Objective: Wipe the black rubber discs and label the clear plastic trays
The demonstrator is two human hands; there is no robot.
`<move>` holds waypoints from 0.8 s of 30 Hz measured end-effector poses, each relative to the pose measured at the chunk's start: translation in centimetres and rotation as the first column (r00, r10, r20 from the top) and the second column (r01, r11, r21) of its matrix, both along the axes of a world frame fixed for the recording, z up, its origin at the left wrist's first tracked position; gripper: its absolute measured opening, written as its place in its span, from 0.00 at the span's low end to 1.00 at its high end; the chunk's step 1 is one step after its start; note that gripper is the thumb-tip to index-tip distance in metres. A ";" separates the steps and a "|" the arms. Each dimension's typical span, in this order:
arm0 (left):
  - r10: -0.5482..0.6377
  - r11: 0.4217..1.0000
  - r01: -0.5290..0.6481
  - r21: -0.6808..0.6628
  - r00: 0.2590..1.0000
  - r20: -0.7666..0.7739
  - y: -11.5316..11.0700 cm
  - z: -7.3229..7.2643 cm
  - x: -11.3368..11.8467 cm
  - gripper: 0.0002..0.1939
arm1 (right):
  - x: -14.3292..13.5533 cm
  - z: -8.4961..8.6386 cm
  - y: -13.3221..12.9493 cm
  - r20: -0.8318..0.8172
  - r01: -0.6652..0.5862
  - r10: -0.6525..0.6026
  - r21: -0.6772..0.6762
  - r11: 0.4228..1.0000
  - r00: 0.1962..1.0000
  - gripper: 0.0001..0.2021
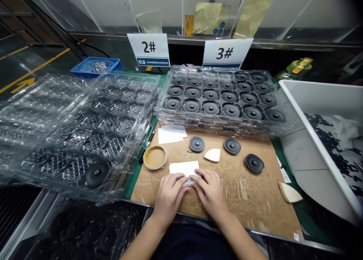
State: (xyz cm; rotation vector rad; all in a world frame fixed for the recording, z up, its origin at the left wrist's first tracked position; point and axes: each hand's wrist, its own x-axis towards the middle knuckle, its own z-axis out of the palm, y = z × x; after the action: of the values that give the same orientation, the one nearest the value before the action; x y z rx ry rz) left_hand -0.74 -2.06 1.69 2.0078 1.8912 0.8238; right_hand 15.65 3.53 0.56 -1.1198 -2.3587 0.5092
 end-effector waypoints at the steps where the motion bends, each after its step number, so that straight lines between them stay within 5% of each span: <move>1: 0.020 1.000 -0.020 0.023 1.000 0.002 -0.1 0.3 -0.7 0.12 | 0.0 0.1 -0.1 -0.003 -0.001 0.001 -0.005 1.000 1.000 0.12; 6: 0.246 0.969 -0.240 0.066 0.964 -0.098 0.0 0.8 -5.3 0.19 | -0.3 0.4 -0.7 -0.026 0.012 -0.011 0.021 1.000 1.000 0.12; 10: 0.194 0.980 -0.200 -0.019 0.966 -0.172 0.6 0.0 -7.6 0.15 | -0.8 0.8 -0.5 0.001 -0.049 0.049 0.080 0.996 0.999 0.11; 16: 0.238 0.971 -0.238 0.012 0.968 -0.083 0.9 0.4 -7.3 0.06 | -2.5 1.6 0.2 0.082 -0.157 0.155 0.019 0.987 0.985 0.09; 20: 0.326 0.943 -0.325 0.070 0.946 -0.003 0.5 1.4 -6.9 0.07 | -3.7 1.8 0.3 0.197 -0.174 0.170 0.003 0.985 0.965 0.20; 24: 0.513 0.845 -0.535 0.013 0.816 0.266 -0.1 2.5 -6.2 0.10 | -4.3 1.5 0.3 0.258 -0.173 0.165 0.006 0.985 0.952 0.22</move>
State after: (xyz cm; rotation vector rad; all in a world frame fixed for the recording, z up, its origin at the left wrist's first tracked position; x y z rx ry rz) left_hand -6.94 -2.15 4.21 1.3267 2.3106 1.2484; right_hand 11.39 3.86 2.09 -1.0289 -2.6952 0.4070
